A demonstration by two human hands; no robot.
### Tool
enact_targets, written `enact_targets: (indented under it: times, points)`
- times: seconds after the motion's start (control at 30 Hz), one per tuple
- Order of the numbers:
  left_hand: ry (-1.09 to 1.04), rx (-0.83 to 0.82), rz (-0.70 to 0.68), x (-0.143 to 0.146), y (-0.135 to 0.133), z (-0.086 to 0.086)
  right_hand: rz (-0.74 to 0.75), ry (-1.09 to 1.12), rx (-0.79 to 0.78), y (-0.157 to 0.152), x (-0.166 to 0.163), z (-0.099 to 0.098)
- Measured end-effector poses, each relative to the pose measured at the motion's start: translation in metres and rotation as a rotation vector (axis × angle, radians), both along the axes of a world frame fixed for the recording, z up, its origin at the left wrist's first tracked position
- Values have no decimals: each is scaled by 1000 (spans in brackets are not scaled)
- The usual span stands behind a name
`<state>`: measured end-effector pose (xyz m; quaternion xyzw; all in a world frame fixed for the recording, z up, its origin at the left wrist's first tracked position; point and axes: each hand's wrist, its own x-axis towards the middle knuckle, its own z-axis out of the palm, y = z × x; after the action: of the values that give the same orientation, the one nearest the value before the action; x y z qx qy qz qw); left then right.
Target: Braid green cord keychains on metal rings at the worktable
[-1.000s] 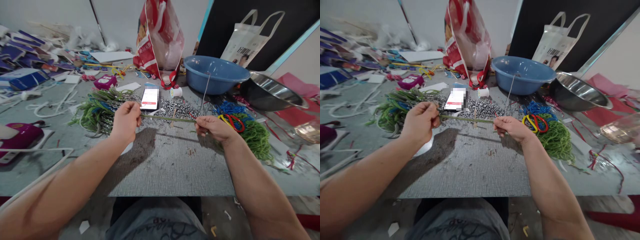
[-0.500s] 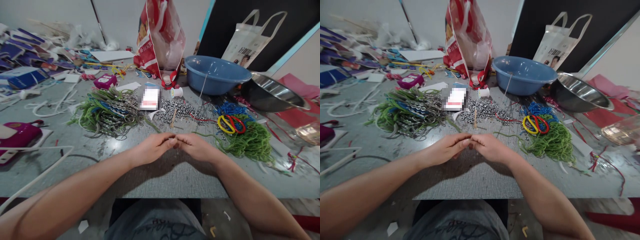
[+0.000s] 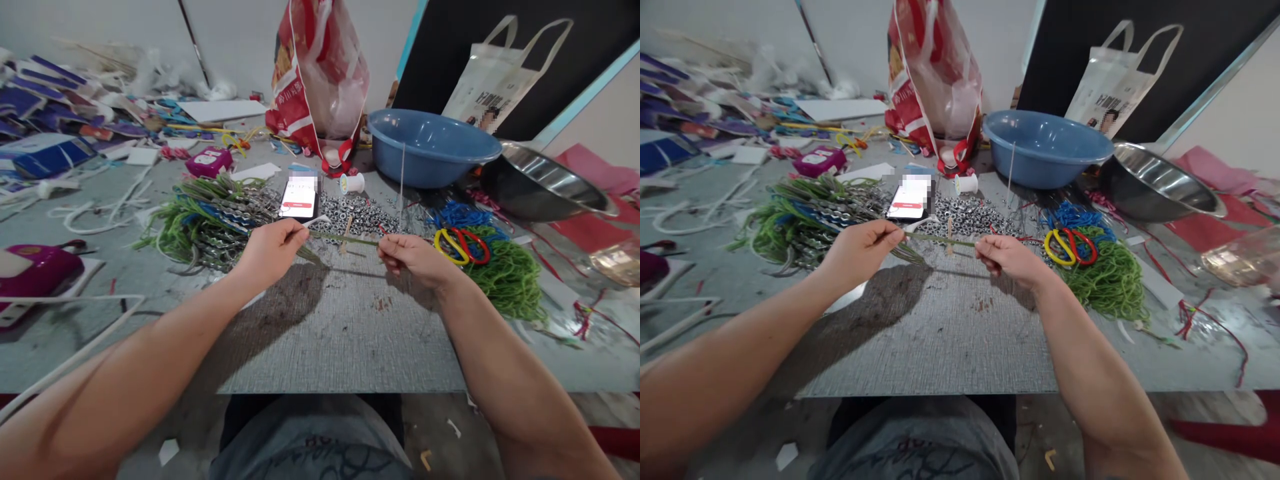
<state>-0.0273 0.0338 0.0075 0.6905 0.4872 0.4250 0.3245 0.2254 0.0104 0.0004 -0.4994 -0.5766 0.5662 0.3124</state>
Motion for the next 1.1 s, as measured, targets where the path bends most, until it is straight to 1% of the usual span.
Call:
enact_targets:
  times: [0.17, 0.3, 0.4, 0.47, 0.53, 0.6, 0.63, 0.67, 0.73, 0.8, 0.87, 0.93, 1.0, 1.1]
  points:
    - [169, 16, 107, -1, 4, 2, -106, -8, 28, 3, 6, 1]
    - [153, 30, 141, -3, 6, 2, -145, 20, 37, 5, 10, 3]
    - [112, 56, 96, -7, 8, 0, -155, 35, 44, 7, 11, 2]
    - [149, 79, 63, -8, 7, -2, -157, 24, 69, 7, 10, 1]
    - [232, 110, 83, -7, 4, -2, -145, -23, 116, 5, 6, 0]
    - [295, 144, 132, -4, -3, -2, -100, -121, 178, 1, -2, 0]
    - [286, 169, 109, -2, -7, -2, -69, -184, 218, -2, -7, 0]
    - [270, 196, 48, 1, -13, -3, -29, -249, 259, -5, -13, 1]
    - [230, 235, -125, 8, -23, -5, 31, -349, 356, -13, -25, 2]
    - [195, 215, -314, 16, -32, -9, 91, -393, 387, -21, -38, 2]
    - [174, 169, -422, 22, -37, -13, 140, -384, 403, -27, -47, 2]
    - [166, 113, -437, 26, -39, -17, 163, -360, 402, -31, -53, 1]
    - [163, 74, -408, 27, -39, -19, 158, -346, 389, -31, -54, 0]
    - [144, 63, -364, 25, -37, -19, 129, -333, 368, -30, -49, -1]
